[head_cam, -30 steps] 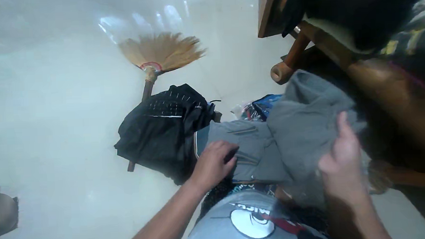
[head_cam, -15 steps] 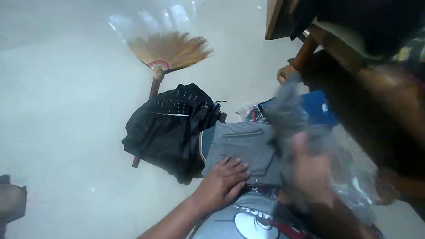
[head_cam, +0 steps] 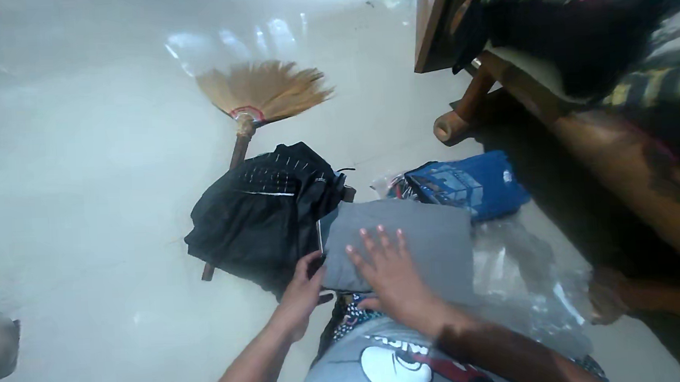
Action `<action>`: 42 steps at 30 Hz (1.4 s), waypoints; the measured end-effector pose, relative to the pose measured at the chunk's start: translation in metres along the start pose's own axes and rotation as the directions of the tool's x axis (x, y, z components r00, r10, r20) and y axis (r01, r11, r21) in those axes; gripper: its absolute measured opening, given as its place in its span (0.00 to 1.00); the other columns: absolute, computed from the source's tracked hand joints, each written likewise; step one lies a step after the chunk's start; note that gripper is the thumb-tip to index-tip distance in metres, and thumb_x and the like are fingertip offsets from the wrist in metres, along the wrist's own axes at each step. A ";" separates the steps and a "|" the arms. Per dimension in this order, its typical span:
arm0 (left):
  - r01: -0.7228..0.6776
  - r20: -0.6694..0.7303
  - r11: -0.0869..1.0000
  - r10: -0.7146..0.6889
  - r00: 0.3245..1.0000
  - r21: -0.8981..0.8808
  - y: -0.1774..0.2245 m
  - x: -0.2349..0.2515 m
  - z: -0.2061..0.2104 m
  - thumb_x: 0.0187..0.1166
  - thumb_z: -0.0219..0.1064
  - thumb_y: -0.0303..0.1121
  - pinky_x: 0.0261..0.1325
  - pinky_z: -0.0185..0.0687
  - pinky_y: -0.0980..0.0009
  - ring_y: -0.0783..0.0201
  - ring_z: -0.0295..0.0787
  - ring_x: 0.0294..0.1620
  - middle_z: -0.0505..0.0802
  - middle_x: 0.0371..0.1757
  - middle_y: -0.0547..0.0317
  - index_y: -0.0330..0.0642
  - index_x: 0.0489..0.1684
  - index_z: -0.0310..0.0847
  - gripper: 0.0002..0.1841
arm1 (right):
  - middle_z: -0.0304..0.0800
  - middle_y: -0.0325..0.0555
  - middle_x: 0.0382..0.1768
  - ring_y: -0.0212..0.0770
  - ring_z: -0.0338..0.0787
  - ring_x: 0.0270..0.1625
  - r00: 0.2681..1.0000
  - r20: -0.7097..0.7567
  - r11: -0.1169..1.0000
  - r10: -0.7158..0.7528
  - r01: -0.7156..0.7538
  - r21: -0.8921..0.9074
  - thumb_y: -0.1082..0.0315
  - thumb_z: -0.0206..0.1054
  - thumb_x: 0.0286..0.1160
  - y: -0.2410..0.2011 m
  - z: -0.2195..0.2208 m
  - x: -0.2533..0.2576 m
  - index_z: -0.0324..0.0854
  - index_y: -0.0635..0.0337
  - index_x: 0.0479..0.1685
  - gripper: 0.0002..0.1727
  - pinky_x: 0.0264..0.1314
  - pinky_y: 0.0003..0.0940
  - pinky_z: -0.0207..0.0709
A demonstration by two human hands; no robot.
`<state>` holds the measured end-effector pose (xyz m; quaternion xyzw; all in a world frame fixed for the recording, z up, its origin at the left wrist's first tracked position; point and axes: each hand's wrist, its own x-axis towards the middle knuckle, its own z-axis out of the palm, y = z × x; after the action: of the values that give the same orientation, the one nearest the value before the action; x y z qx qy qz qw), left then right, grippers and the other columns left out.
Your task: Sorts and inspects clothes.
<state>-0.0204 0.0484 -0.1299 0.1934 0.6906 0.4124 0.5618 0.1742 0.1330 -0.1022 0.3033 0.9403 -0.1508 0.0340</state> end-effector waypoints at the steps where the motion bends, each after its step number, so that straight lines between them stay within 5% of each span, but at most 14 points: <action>1: 0.064 0.023 0.994 -0.063 0.998 -0.087 0.004 -0.001 -0.002 0.92 0.56 0.41 0.50 0.93 0.51 0.49 0.93 0.56 0.86 0.70 0.46 0.51 0.86 0.60 0.25 | 0.47 0.62 0.94 0.74 0.44 0.94 1.000 0.001 1.000 -0.002 0.002 0.003 0.35 0.80 0.58 0.000 0.000 0.000 0.53 0.44 0.96 0.61 0.87 0.83 0.34; 5: 0.107 0.104 0.943 -0.077 0.992 -0.315 0.016 -0.001 -0.008 0.88 0.56 0.26 0.48 0.93 0.58 0.51 0.94 0.46 0.90 0.56 0.42 0.42 0.82 0.62 0.23 | 0.47 0.62 0.94 0.73 0.44 0.94 1.000 -0.001 1.000 0.014 -0.014 0.016 0.30 0.78 0.57 -0.001 0.001 0.001 0.52 0.44 0.96 0.63 0.88 0.82 0.33; 8: -0.062 0.115 0.942 0.106 0.988 -0.330 0.041 -0.012 0.007 0.83 0.54 0.21 0.51 0.93 0.59 0.55 0.93 0.49 0.90 0.56 0.45 0.37 0.75 0.68 0.20 | 0.54 0.60 0.93 0.70 0.51 0.93 0.994 -0.094 0.997 0.060 -0.054 0.061 0.32 0.76 0.61 -0.004 0.002 0.004 0.53 0.50 0.96 0.60 0.90 0.76 0.38; 12: -0.415 0.197 0.842 0.496 0.845 -0.344 0.072 -0.023 0.030 0.74 0.69 0.25 0.60 0.91 0.58 0.55 0.91 0.55 0.89 0.60 0.46 0.40 0.78 0.71 0.29 | 0.82 0.51 0.78 0.49 0.76 0.84 0.929 -0.197 0.844 0.313 -0.177 0.507 0.71 0.70 0.70 0.001 -0.024 0.002 0.72 0.63 0.84 0.36 0.93 0.52 0.56; 14: -0.535 0.242 0.747 0.646 0.724 -0.395 0.082 -0.021 0.033 0.75 0.75 0.34 0.65 0.89 0.55 0.52 0.91 0.60 0.89 0.66 0.45 0.45 0.79 0.74 0.31 | 0.94 0.53 0.57 0.43 0.92 0.62 0.824 -0.181 0.592 0.536 -0.214 0.777 0.71 0.67 0.75 0.014 -0.052 -0.002 0.81 0.62 0.73 0.24 0.71 0.47 0.82; 16: -0.616 0.232 0.683 0.722 0.652 -0.393 0.091 -0.018 0.033 0.77 0.73 0.38 0.65 0.90 0.56 0.52 0.91 0.62 0.88 0.69 0.47 0.48 0.76 0.78 0.26 | 0.94 0.46 0.45 0.37 0.93 0.47 0.688 -0.154 0.377 0.709 -0.185 0.907 0.73 0.69 0.74 0.030 -0.090 -0.014 0.84 0.59 0.63 0.17 0.52 0.41 0.89; 20: -0.667 0.089 0.730 0.681 0.727 -0.147 0.091 -0.010 0.030 0.83 0.63 0.32 0.62 0.91 0.62 0.57 0.93 0.57 0.91 0.64 0.52 0.42 0.67 0.83 0.17 | 0.91 0.27 0.39 0.22 0.91 0.41 0.397 -0.392 0.266 0.830 0.336 0.903 0.78 0.53 0.84 0.061 -0.167 -0.045 0.76 0.50 0.55 0.13 0.44 0.23 0.90; 23: -0.572 0.019 0.820 0.572 0.820 -0.030 0.081 0.000 0.029 0.83 0.62 0.29 0.61 0.91 0.62 0.57 0.93 0.56 0.92 0.61 0.51 0.37 0.63 0.83 0.15 | 0.91 0.38 0.42 0.33 0.93 0.49 0.341 -0.481 0.084 0.808 0.740 0.667 0.61 0.32 0.97 0.103 -0.200 -0.050 0.74 0.49 0.54 0.21 0.52 0.37 0.90; 26: -0.508 -0.009 0.861 0.508 0.861 0.003 0.064 0.009 0.028 0.83 0.62 0.28 0.59 0.91 0.64 0.58 0.94 0.54 0.93 0.59 0.51 0.36 0.61 0.84 0.13 | 0.89 0.41 0.48 0.37 0.90 0.55 0.307 -0.490 0.002 0.816 0.846 0.534 0.50 0.28 0.96 0.161 -0.185 -0.045 0.73 0.49 0.59 0.26 0.58 0.43 0.88; 32: -0.410 -0.022 0.898 0.418 0.908 0.156 0.034 0.020 0.016 0.83 0.63 0.31 0.59 0.90 0.63 0.60 0.92 0.56 0.92 0.62 0.53 0.38 0.63 0.84 0.14 | 0.77 0.54 0.71 0.50 0.82 0.69 0.118 0.274 -0.298 0.954 0.423 0.856 0.66 0.63 0.83 0.251 -0.040 -0.031 0.62 0.57 0.80 0.28 0.66 0.50 0.82; 35: -0.408 -0.037 0.891 0.423 0.905 0.201 0.031 0.021 0.018 0.82 0.64 0.31 0.58 0.91 0.64 0.61 0.93 0.56 0.92 0.62 0.54 0.38 0.62 0.85 0.15 | 0.71 0.63 0.79 0.57 0.77 0.77 0.019 0.036 -0.031 0.999 -0.196 0.980 0.67 0.69 0.80 0.226 -0.018 -0.030 0.58 0.63 0.88 0.37 0.74 0.54 0.75; 38: -0.497 -0.027 0.830 0.520 0.854 0.255 0.041 0.023 0.035 0.82 0.64 0.32 0.57 0.90 0.67 0.66 0.93 0.52 0.94 0.57 0.56 0.40 0.59 0.86 0.13 | 0.53 0.69 0.90 0.70 0.56 0.91 0.353 -0.434 0.559 0.829 -0.508 0.655 0.48 0.71 0.77 0.196 -0.032 -0.027 0.58 0.66 0.90 0.47 0.89 0.70 0.54; 40: -0.577 0.069 0.776 0.580 0.811 0.257 0.055 0.026 0.057 0.83 0.64 0.33 0.56 0.90 0.67 0.67 0.92 0.52 0.94 0.55 0.57 0.39 0.59 0.86 0.13 | 0.51 0.65 0.92 0.73 0.51 0.92 0.606 -0.381 0.711 0.698 -0.524 0.469 0.32 0.73 0.66 0.185 -0.042 -0.009 0.62 0.55 0.91 0.54 0.87 0.76 0.52; 42: -0.576 0.188 0.803 0.548 0.815 0.152 0.072 0.035 0.089 0.85 0.63 0.32 0.57 0.90 0.65 0.63 0.92 0.52 0.93 0.56 0.54 0.37 0.60 0.85 0.13 | 0.50 0.68 0.92 0.77 0.49 0.91 0.738 -0.175 0.739 0.651 -0.564 0.369 0.33 0.77 0.63 0.179 -0.044 0.012 0.58 0.54 0.93 0.58 0.86 0.78 0.50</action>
<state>0.0383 0.1474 -0.0969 0.4729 0.6008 0.4741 0.4366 0.2698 0.2908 -0.1093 0.6168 0.7483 -0.2213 -0.1029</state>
